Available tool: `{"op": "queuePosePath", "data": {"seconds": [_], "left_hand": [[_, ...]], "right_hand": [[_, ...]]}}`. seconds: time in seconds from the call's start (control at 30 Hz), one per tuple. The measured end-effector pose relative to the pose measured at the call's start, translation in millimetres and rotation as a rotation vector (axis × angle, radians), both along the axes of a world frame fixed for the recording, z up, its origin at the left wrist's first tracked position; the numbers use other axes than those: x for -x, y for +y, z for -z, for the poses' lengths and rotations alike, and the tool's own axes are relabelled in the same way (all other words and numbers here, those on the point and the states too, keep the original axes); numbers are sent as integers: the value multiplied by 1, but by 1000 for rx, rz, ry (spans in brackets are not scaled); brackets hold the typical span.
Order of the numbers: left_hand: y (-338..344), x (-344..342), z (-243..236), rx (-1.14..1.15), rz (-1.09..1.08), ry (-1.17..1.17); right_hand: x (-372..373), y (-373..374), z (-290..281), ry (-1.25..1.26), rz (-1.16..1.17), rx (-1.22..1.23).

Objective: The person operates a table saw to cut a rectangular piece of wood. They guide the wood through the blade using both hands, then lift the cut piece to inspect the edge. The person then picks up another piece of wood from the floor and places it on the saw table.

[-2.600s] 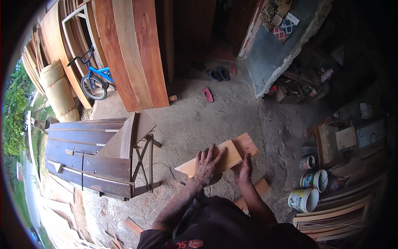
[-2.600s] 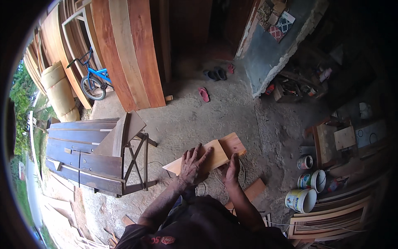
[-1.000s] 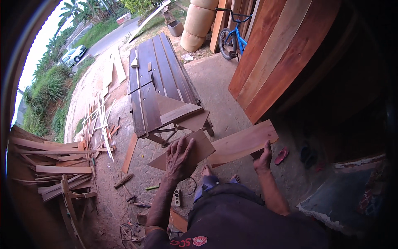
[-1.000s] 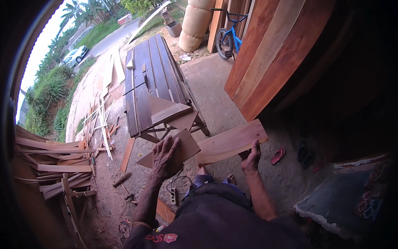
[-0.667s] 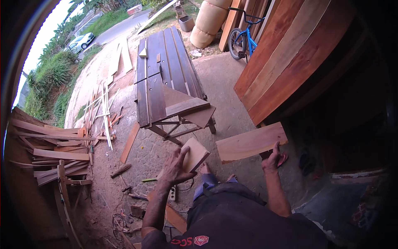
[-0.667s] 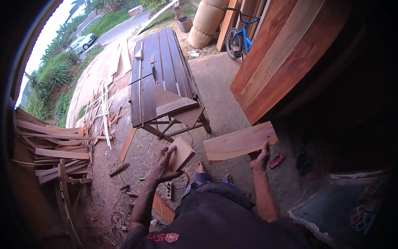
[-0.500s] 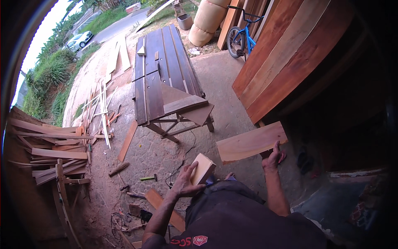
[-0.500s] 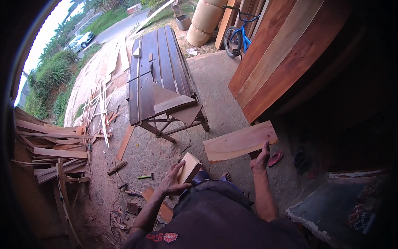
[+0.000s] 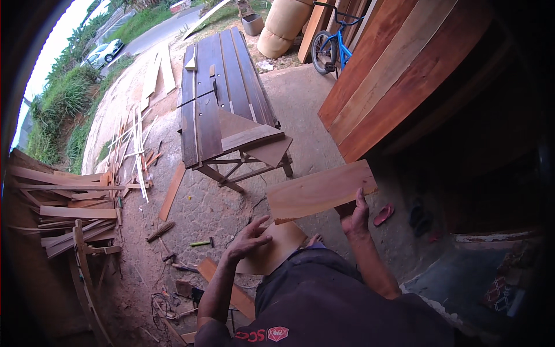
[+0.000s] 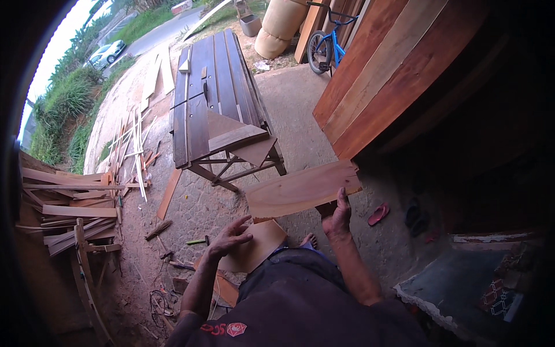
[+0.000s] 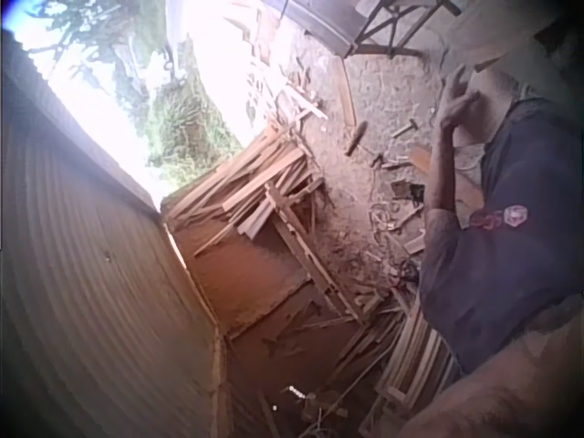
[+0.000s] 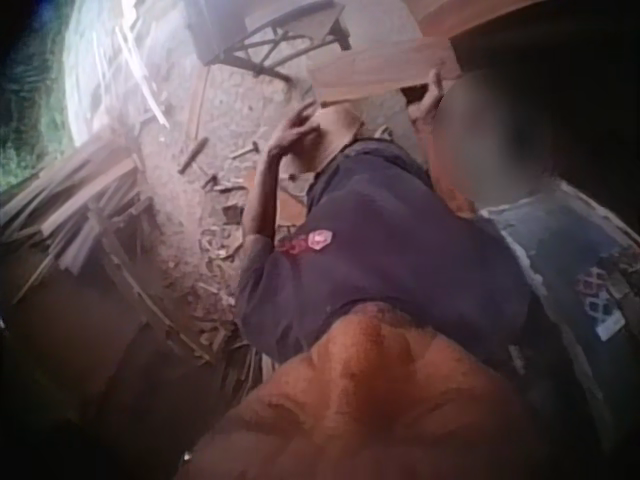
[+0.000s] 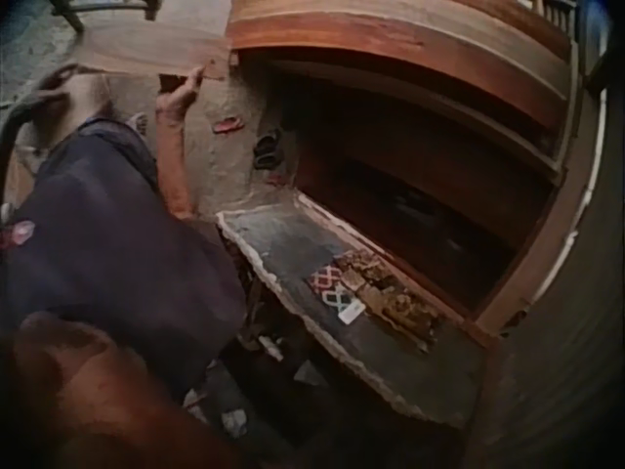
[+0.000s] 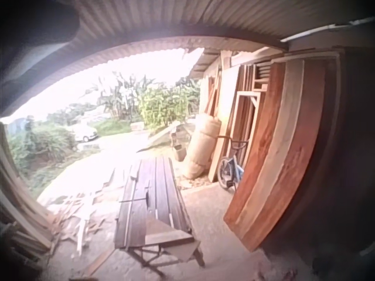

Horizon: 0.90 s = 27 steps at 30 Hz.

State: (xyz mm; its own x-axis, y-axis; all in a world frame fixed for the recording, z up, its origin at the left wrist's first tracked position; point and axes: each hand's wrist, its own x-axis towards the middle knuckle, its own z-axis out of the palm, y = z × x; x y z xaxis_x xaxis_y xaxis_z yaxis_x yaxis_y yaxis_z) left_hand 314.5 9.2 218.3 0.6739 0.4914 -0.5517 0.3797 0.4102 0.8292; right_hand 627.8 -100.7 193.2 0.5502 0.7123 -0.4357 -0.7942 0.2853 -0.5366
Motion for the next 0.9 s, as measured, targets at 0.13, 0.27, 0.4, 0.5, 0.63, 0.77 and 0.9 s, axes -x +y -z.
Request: {"op": "queuePosePath", "data": {"seconds": [0.13,0.27,0.4,0.5,0.63,0.77,0.9], "left_hand": [[5,16,26,194,-76,-378],[-3,23,34,428,-329,-181],[-7,25,45,320,-304,-210],[-9,31,51,365,-357,-199],[-12,30,59,411,-385,-194],[-11,31,71,462,-363,-208],[-12,19,64,435,-368,-286]], "right_hand": [[37,13,3,28,-118,45],[46,22,17,5,-170,29],[48,25,30,-53,-179,55],[54,25,-2,-16,-237,-13],[61,19,-6,-58,-332,13],[64,20,-5,30,-361,50],[60,21,25,-4,-392,52]]}}
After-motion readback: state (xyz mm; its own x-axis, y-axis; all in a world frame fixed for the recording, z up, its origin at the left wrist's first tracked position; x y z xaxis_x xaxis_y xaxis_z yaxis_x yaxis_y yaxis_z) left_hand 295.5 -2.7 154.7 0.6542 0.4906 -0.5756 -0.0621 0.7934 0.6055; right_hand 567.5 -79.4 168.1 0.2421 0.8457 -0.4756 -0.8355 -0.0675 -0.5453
